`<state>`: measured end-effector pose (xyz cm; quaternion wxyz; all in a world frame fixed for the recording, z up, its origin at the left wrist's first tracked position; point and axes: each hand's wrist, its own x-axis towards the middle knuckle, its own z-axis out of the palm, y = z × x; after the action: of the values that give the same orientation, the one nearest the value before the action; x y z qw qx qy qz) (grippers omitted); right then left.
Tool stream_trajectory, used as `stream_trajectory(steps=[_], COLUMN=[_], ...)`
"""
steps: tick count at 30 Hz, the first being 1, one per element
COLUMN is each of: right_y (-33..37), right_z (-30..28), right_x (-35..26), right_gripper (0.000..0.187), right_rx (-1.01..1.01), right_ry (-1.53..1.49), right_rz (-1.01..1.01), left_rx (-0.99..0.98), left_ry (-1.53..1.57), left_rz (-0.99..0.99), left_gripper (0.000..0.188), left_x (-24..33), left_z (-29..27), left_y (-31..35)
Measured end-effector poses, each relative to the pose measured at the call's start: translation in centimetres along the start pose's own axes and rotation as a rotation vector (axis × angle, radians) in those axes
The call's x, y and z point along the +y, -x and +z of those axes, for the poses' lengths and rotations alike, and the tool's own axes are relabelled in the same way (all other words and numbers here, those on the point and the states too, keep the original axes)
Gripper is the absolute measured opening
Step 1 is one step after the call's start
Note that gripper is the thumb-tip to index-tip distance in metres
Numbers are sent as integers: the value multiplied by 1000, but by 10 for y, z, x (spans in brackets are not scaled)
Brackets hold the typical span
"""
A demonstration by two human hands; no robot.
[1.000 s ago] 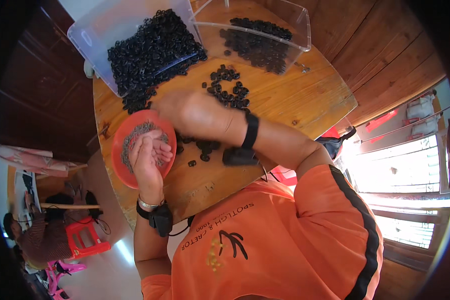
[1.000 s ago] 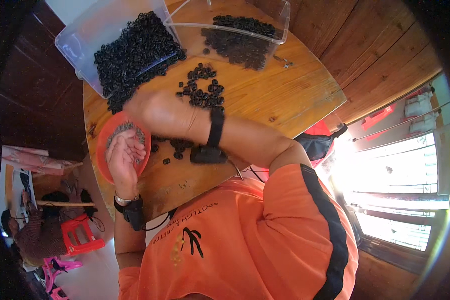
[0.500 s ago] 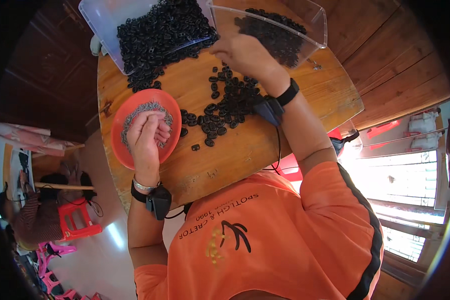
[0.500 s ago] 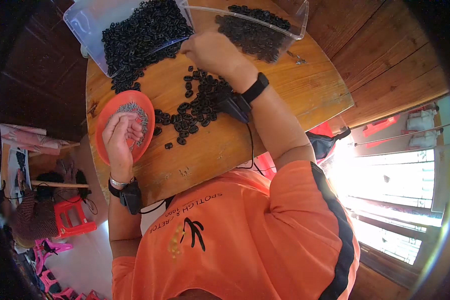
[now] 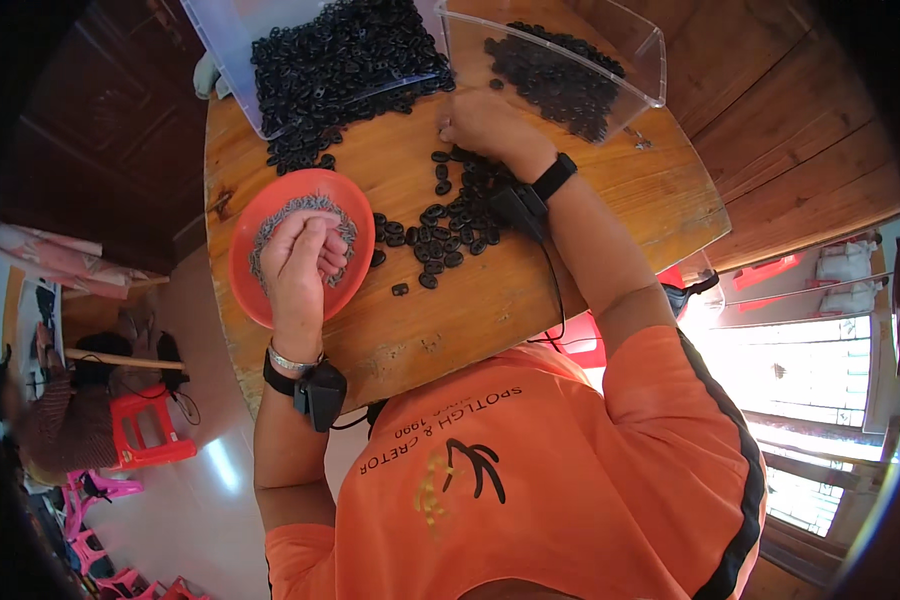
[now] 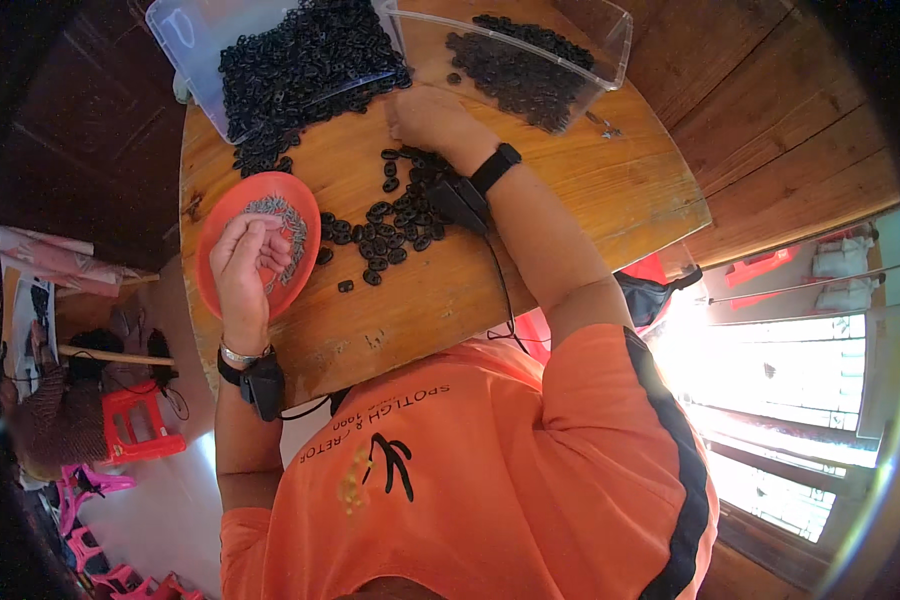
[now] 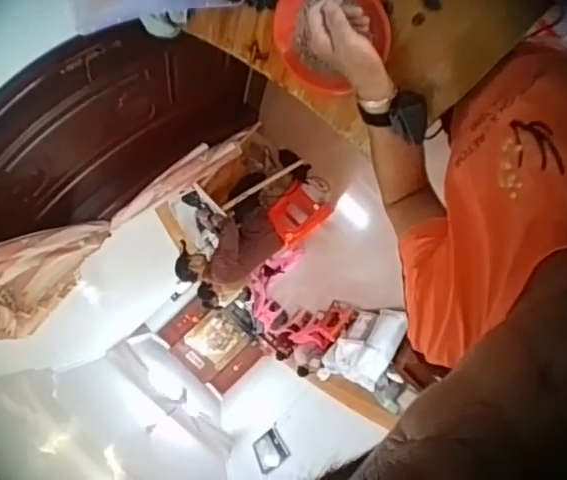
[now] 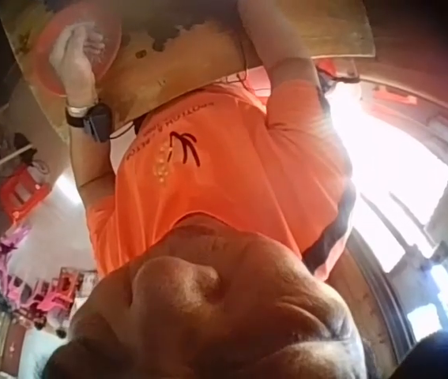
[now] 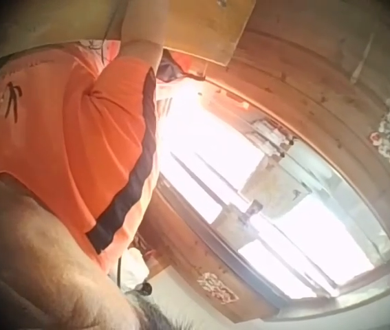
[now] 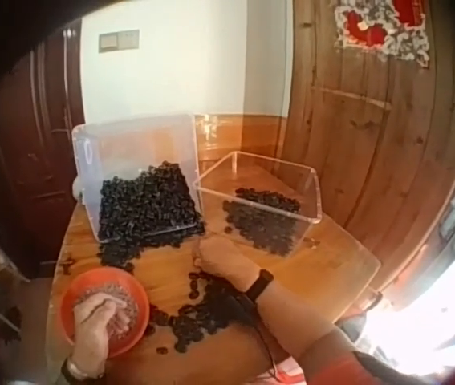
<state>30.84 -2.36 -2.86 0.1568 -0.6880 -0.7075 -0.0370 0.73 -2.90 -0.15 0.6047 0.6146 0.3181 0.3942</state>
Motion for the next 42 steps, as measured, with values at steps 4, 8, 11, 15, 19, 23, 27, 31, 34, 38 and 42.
stream_trajectory(steps=[4, 8, 11, 15, 19, 23, 27, 31, 34, 38, 42], right_y=[0, 0, 0, 0, -3, 3, 8, 6, -3, -11, -17], right_z=[1, -3, -2, -5, 1, -24, -23, -15, -17, -25, -17], right_x=[0, -1, -2, -7, -10, -52, -89, -114, -123, -136, -146], right_gripper=[12, 12, 11, 11, 15, 15, 14, 13, 12, 11, 11], right_rx=[-20, -54, -4, -41, 3, -109, -262, -284, -241, -216, -144], right_ry=[-66, -51, -78, -270, -292, -867, -1242, -1182, -1202, -1054, -1159], right_rz=[77, 56, 14, 114, 45, 43, -109, -161, -190, -224, -228], left_rx=[3, 7, -2, 11, 5, -11, -35, -84, -59, -30, -67], left_ry=[-39, -55, -50, -77, -52, -90, -79, -86, -115, -116, -127], left_rz=[4, 3, 8, 16, 20, 34, 9, -61, -84, -39, -80], left_gripper=[21, 21, 21, 22, 21, 21, 19, 16, 15, 15, 14], left_x=[0, 1, 0, 0, -2, -2, 0, -4, -5, -5, 0], left_z=[0, 2, 1, 0, 0, 2, 4, -1, -5, -13, -19], left_y=[-2, -1, -2, -2, -3, -2, -1, -7, -10, -14, -16])
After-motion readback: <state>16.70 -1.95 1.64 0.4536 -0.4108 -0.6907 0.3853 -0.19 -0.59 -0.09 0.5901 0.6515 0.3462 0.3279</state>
